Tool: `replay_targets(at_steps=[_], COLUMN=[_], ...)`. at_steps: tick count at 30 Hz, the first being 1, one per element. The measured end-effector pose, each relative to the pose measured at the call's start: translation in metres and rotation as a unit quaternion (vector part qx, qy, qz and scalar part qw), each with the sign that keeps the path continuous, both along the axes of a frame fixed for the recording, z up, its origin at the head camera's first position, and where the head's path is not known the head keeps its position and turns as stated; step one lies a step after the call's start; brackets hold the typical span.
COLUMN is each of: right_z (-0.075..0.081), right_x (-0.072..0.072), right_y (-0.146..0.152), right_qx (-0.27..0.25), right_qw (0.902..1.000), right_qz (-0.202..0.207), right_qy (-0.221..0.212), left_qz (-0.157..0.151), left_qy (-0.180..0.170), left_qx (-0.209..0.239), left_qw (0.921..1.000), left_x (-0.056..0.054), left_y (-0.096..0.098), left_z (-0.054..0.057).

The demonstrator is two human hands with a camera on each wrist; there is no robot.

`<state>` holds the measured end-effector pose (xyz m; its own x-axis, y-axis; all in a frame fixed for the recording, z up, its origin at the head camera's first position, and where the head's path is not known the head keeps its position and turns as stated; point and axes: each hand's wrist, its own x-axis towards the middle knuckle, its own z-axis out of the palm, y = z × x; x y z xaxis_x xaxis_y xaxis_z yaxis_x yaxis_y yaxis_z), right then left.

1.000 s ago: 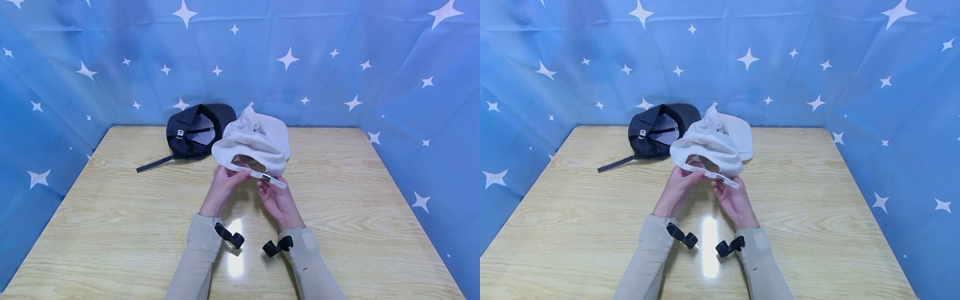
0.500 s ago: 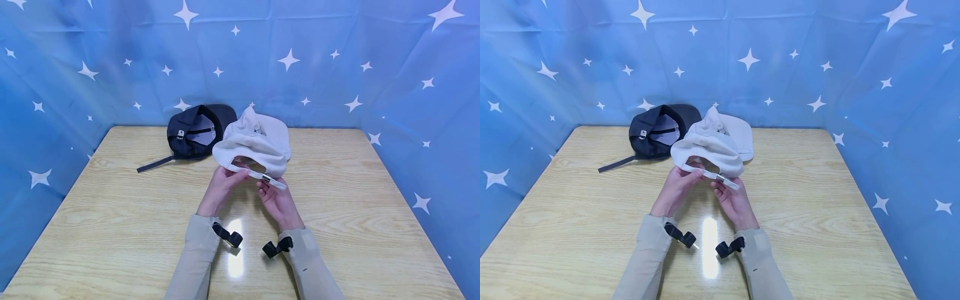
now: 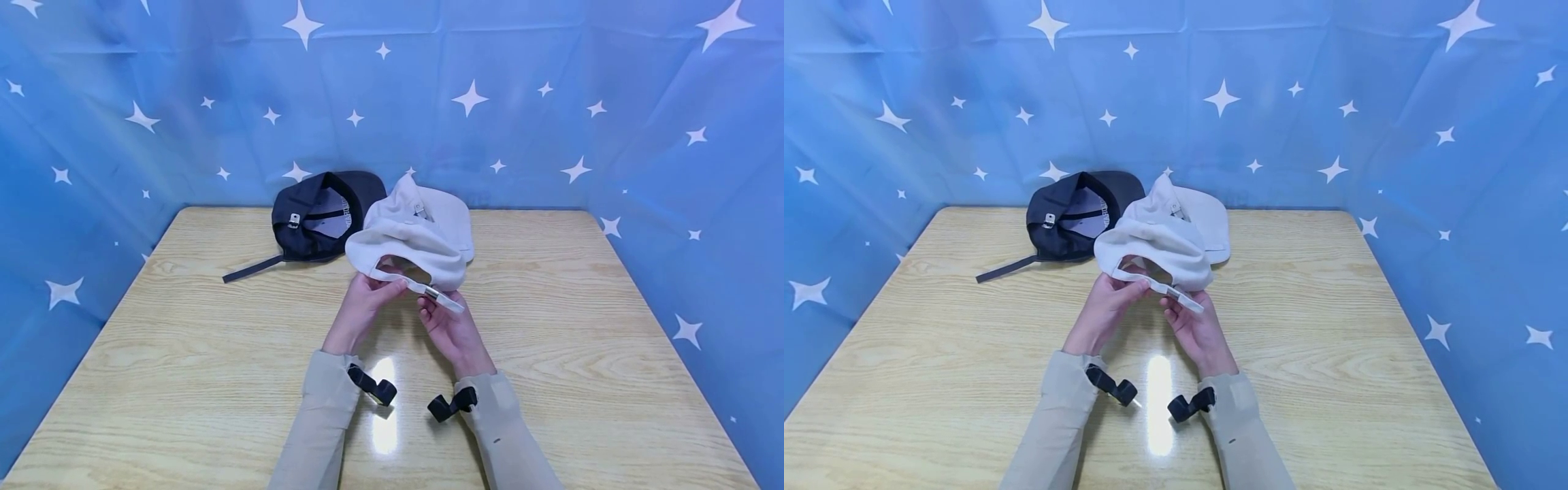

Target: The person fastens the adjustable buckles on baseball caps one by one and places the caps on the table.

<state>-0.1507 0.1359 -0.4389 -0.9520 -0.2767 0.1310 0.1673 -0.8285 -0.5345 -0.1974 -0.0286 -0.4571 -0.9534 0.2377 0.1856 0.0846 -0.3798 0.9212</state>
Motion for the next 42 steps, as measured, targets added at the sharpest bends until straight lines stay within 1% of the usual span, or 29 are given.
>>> replay_targets(at_steps=[3, 4, 5, 6, 7, 10, 11, 12, 14, 17, 20, 25, 27, 28, 31, 32, 33, 34, 35, 38, 39, 42], right_z=[0.000, 0.000, 0.000, 0.001, 0.001, 0.001, 0.001, 0.001, 0.000, 0.000, 0.000, 0.001, 0.001, 0.001, 0.001, 0.001, 0.001, 0.001, 0.001, 0.002, 0.002, 0.002], right_x=[0.000, 0.000, 0.000, 0.000, 0.000, 0.000, 0.000, 0.000, 0.000, -0.001, -0.001, 0.000, 0.000, 0.000, 0.000, 0.000, 0.000, 0.000, 0.000, 0.000, 0.000, 0.000], right_y=[0.000, -0.001, -0.001, -0.001, -0.001, -0.001, -0.001, -0.001, -0.001, -0.001, -0.001, -0.001, -0.001, -0.001, -0.001, -0.001, -0.001, -0.001, -0.001, -0.001, -0.001, -0.001], right_qx=[0.005, 0.006, 0.009, 0.008, 0.010, 0.010, 0.012, 0.013, 0.017, 0.023, 0.029, 0.033, 0.035, 0.037, 0.035, 0.035, 0.036, 0.036, 0.038, 0.042, 0.043, 0.045], right_qw=[1.0000, 1.0000, 0.9999, 1.0000, 0.9999, 0.9999, 0.9999, 0.9999, 0.9998, 0.9997, 0.9996, 0.9994, 0.9994, 0.9993, 0.9994, 0.9993, 0.9993, 0.9993, 0.9992, 0.9990, 0.9989, 0.9989], right_qz=[-0.001, 0.000, 0.000, 0.002, 0.002, 0.004, 0.005, 0.005, 0.005, 0.005, 0.005, 0.006, 0.006, 0.005, 0.005, 0.004, 0.003, 0.001, 0.000, -0.003, -0.003, -0.002], right_qy=[0.002, 0.003, 0.005, 0.005, 0.006, 0.006, 0.006, 0.006, 0.005, 0.003, 0.002, 0.000, -0.002, -0.001, -0.005, -0.007, -0.008, -0.009, -0.011, -0.015, -0.015, -0.017], left_qz=[-0.002, -0.003, -0.004, -0.001, 0.002, 0.008, 0.011, 0.015, 0.019, 0.030, 0.039, 0.038, 0.031, 0.029, 0.019, 0.020, 0.021, 0.023, 0.024, 0.034, 0.034, 0.035], left_qy=[-0.014, -0.015, -0.009, -0.013, -0.005, 0.014, 0.011, 0.010, 0.008, -0.002, 0.000, 0.016, 0.022, 0.021, 0.023, 0.020, 0.019, 0.020, 0.023, 0.023, 0.027, 0.027], left_qx=[-0.007, -0.004, -0.006, -0.010, -0.014, -0.021, -0.027, -0.025, -0.023, -0.017, -0.014, -0.032, -0.044, -0.049, -0.056, -0.056, -0.056, -0.055, -0.055, -0.050, -0.051, -0.047], left_qw=[0.9999, 0.9999, 0.9999, 0.9999, 0.9999, 0.9996, 0.9995, 0.9995, 0.9995, 0.9994, 0.9991, 0.9986, 0.9983, 0.9982, 0.9980, 0.9981, 0.9980, 0.9980, 0.9979, 0.9979, 0.9978, 0.9979], left_x=[0.016, 0.016, 0.015, 0.020, 0.019, 0.007, 0.007, 0.005, -0.004, -0.008, -0.009, -0.008, -0.006, -0.002, 0.001, 0.003, 0.003, 0.003, -0.001, -0.005, -0.008, -0.011], left_y=[0.000, 0.000, 0.000, -0.001, 0.000, 0.001, 0.001, 0.001, 0.001, 0.003, 0.004, 0.005, 0.005, 0.005, 0.005, 0.005, 0.005, 0.006, 0.005, 0.006, 0.006, 0.007], left_z=[0.029, 0.030, 0.027, 0.035, 0.032, 0.011, 0.011, 0.006, -0.010, -0.018, -0.020, -0.017, -0.014, -0.007, -0.001, 0.002, 0.003, 0.002, -0.005, -0.011, -0.016, -0.021])
